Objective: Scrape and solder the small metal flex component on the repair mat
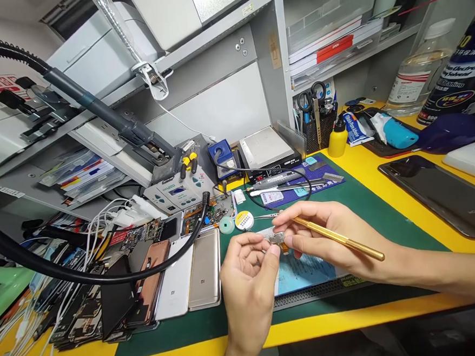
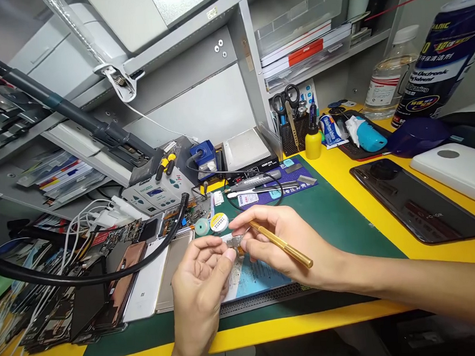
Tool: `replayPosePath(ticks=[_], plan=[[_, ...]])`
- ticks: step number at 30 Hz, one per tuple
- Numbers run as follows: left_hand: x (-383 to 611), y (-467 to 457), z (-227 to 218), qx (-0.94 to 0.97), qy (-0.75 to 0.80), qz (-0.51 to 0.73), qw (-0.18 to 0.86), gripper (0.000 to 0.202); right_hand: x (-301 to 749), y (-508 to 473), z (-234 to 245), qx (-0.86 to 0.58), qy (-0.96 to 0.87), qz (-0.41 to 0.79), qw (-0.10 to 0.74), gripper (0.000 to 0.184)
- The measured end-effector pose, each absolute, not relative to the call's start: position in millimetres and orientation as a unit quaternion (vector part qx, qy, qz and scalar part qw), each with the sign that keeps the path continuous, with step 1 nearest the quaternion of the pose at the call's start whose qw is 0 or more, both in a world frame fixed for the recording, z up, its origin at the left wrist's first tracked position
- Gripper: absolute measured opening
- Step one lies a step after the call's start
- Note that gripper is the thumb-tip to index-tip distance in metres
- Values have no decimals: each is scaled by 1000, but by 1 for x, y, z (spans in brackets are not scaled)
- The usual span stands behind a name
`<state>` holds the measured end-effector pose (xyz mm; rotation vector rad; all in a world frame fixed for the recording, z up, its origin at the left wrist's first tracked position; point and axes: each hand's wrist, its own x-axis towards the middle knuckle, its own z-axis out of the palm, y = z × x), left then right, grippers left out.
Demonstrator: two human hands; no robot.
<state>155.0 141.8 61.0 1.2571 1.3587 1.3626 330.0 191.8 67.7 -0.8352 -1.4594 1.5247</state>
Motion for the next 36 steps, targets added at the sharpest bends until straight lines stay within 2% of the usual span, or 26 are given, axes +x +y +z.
replayPosePath(ticks=[3,6,15,23,29,36], plan=[[153,145,62,464,541,529,462,30,330,189,68,-336,-616,569,428,18],[153,145,62,447,543,525,480,29,331,187,69,-332,-647,535,430,17],[169,140,74,461,561,532,436,19,330,190,69,-360,-621,550,427,22],[175,134,74,506,567,535,370,15,334,195,71,-347,-573,633,389,25],[175,134,75,535,554,549,324,12,334,200,76,-290,-477,745,365,25],[178,134,76,545,543,564,298,16,335,202,73,-282,-462,758,365,27]])
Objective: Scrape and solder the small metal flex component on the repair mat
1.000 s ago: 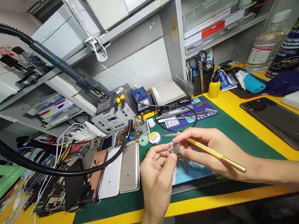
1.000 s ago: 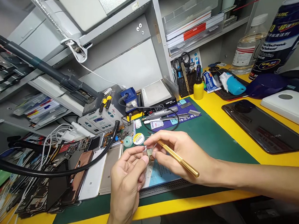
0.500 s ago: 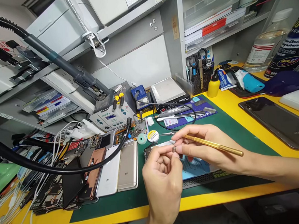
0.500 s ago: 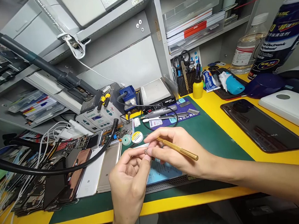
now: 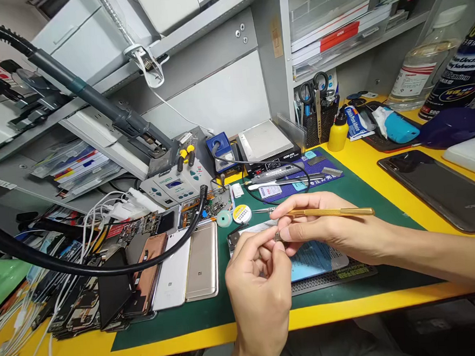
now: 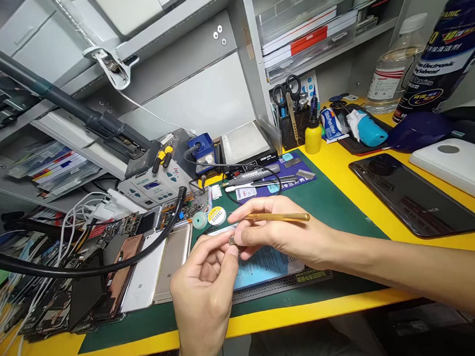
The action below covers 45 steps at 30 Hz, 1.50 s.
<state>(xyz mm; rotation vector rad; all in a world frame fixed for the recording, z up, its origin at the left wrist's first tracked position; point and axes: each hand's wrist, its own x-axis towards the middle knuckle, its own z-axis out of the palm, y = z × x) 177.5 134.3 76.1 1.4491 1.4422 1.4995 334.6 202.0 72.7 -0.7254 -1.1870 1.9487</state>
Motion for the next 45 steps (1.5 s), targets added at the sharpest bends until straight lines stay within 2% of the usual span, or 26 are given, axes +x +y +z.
replayPosePath(ticks=[10,14,19,25,37,45], plan=[[179,134,75,545,545,561,303,19,334,200,75,-285,-479,738,380,26],[178,134,77,541,538,556,331,16,333,199,74,-279,-488,730,389,23],[171,131,82,492,558,537,398,26,334,199,75,-292,-495,723,382,22],[159,135,90,543,568,457,416,22,334,198,73,-274,-513,723,373,17],[155,141,91,482,602,480,418,23,336,201,82,-294,-423,785,344,29],[158,137,92,489,596,493,404,29,336,202,75,-283,-460,765,351,30]])
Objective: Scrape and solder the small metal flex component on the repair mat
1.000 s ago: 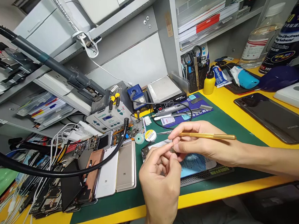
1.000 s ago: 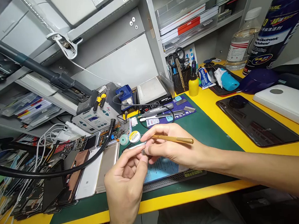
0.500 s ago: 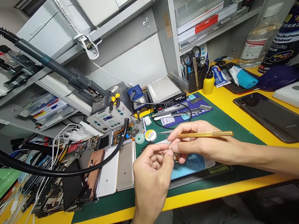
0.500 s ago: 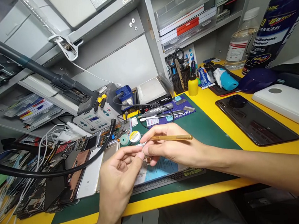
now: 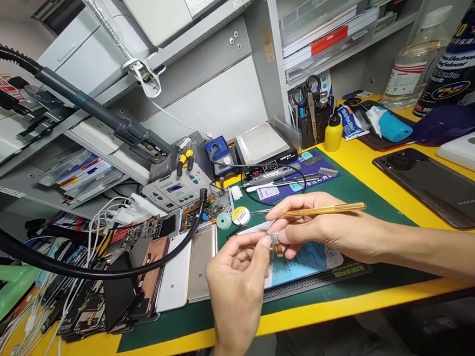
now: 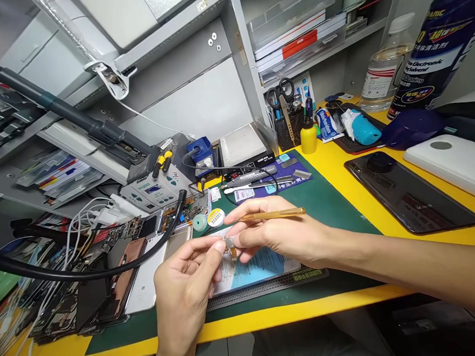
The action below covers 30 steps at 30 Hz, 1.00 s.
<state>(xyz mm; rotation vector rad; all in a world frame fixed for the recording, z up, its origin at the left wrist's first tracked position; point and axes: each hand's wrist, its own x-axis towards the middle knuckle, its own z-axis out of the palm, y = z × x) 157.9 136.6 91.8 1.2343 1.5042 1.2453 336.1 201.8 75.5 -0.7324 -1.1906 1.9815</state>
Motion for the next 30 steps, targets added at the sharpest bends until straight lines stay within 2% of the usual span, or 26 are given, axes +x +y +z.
replayPosePath(ticks=[6,8,11,13,17,21,24,30], plan=[[149,128,88,560,590,477,334,22,335,200,83,-322,-429,775,334,27],[140,129,84,667,554,440,234,18,334,199,86,-330,-414,780,333,25],[126,134,82,819,440,368,24,32,332,199,89,-338,-391,795,317,22],[120,137,83,860,381,336,-46,35,332,199,90,-339,-379,807,299,22],[118,134,84,885,337,314,-73,34,333,199,88,-336,-375,822,267,25],[120,121,77,865,354,347,-74,32,336,197,87,-307,-403,830,235,29],[120,112,72,836,392,380,-49,32,338,193,85,-264,-460,813,240,34],[125,95,62,793,433,425,54,28,340,181,74,-230,-575,747,242,28]])
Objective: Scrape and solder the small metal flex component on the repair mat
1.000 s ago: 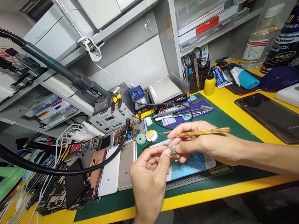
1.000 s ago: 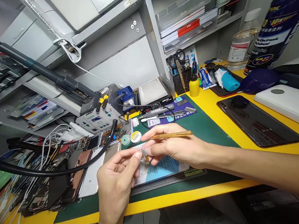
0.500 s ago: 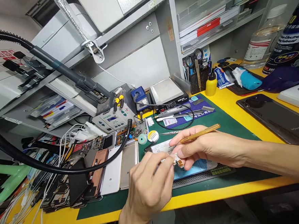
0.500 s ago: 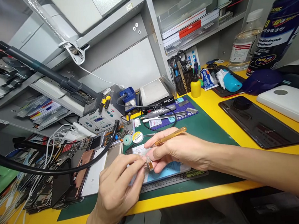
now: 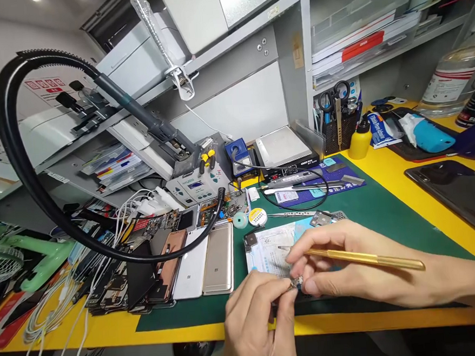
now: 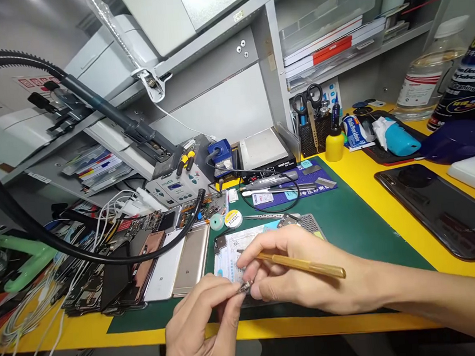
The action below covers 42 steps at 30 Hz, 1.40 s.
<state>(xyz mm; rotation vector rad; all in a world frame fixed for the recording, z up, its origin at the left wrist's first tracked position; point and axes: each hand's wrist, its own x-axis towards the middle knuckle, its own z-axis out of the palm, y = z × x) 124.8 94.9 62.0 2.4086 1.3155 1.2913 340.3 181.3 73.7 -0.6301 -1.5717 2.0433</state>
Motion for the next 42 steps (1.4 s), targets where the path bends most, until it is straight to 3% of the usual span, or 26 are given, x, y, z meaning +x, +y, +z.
replayPosePath(ticks=[3,9,15,21,25,35,42], plan=[[136,87,53,723,485,478,115,15,342,178,70,-234,-650,681,245,23],[146,82,41,624,491,571,209,7,342,175,70,-219,-712,604,283,17],[141,83,46,600,489,573,271,12,340,171,75,-244,-721,577,295,15],[134,86,55,630,468,539,307,8,335,171,80,-265,-674,623,296,21],[132,90,56,583,455,538,404,6,334,174,82,-262,-603,697,286,20],[132,95,63,429,446,498,607,26,332,181,84,-246,-487,789,283,25],[135,102,65,376,449,481,653,37,330,183,81,-247,-442,812,289,26]])
